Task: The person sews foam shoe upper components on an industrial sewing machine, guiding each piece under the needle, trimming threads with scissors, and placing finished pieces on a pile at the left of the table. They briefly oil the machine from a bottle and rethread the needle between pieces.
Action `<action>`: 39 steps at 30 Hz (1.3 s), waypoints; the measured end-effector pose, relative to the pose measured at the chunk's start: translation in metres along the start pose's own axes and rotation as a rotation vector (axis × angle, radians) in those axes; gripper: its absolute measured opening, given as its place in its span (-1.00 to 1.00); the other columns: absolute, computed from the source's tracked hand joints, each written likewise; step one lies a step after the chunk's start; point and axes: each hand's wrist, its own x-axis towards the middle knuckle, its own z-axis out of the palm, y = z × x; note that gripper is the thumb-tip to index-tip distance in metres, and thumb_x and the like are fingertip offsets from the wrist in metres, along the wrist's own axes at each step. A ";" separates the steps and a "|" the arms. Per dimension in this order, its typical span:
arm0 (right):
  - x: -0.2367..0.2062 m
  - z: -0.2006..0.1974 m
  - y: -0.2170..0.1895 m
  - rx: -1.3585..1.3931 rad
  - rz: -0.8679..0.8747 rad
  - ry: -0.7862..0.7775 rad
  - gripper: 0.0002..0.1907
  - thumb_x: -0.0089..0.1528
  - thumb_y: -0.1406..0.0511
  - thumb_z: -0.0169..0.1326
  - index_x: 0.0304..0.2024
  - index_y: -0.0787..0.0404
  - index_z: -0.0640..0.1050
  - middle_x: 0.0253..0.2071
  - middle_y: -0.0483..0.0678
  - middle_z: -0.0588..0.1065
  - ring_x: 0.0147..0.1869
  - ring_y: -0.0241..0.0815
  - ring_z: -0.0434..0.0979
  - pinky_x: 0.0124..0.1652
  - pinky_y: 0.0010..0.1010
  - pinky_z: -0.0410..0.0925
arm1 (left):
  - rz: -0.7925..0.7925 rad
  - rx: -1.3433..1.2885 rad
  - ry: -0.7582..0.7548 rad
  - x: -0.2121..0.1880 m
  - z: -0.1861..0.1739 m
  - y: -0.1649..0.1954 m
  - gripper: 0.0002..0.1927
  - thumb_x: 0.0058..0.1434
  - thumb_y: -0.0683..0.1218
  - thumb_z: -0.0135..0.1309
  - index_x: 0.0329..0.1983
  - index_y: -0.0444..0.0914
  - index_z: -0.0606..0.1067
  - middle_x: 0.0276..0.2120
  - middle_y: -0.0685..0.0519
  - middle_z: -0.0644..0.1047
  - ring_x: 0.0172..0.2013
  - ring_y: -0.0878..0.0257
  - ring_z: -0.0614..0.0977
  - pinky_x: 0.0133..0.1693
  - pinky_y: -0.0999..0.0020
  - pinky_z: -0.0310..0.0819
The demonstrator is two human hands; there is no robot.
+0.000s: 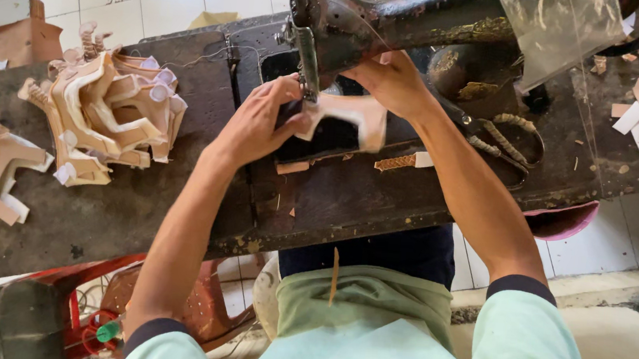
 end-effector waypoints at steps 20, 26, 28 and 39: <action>-0.004 -0.035 0.041 -0.281 -0.076 -0.035 -0.84 0.43 0.44 0.03 -0.08 0.39 0.63 -0.06 0.07 0.63 0.06 -0.20 0.64 0.18 -0.36 0.48 | -0.165 0.296 0.132 -0.022 0.037 0.034 -0.57 0.42 0.09 0.16 0.02 -0.38 0.41 -0.07 -0.13 0.60 0.10 -0.02 0.60 0.44 -0.07 0.16; -0.003 -0.030 0.036 -0.314 -0.010 0.047 -0.81 0.41 0.40 0.05 -0.03 0.39 0.64 -0.09 0.04 0.64 0.02 -0.22 0.65 0.08 -0.36 0.50 | 0.121 0.308 0.271 0.000 0.015 -0.007 -0.68 0.44 -0.07 0.12 0.15 -0.33 0.49 0.18 -0.17 0.52 0.28 -0.12 0.47 0.34 -0.02 0.23; -0.002 -0.028 0.033 -0.141 -0.004 0.024 -0.78 0.42 0.39 0.02 0.01 0.39 0.62 -0.02 0.04 0.62 0.10 -0.19 0.62 0.16 -0.33 0.46 | 0.160 0.376 0.236 -0.003 0.013 -0.005 -0.69 0.39 -0.08 0.14 0.14 -0.29 0.53 0.23 -0.15 0.51 0.29 -0.13 0.45 0.32 -0.04 0.22; -0.002 -0.008 0.011 -0.023 -0.087 -0.063 -0.74 0.49 0.35 -0.03 0.10 0.38 0.59 0.16 0.03 0.57 0.30 -0.12 0.56 0.41 -0.18 0.38 | -0.033 0.579 0.301 -0.022 0.021 0.040 -0.64 0.39 -0.02 0.15 0.22 -0.18 0.55 0.12 -0.05 0.50 0.12 -0.04 0.47 0.10 0.03 0.33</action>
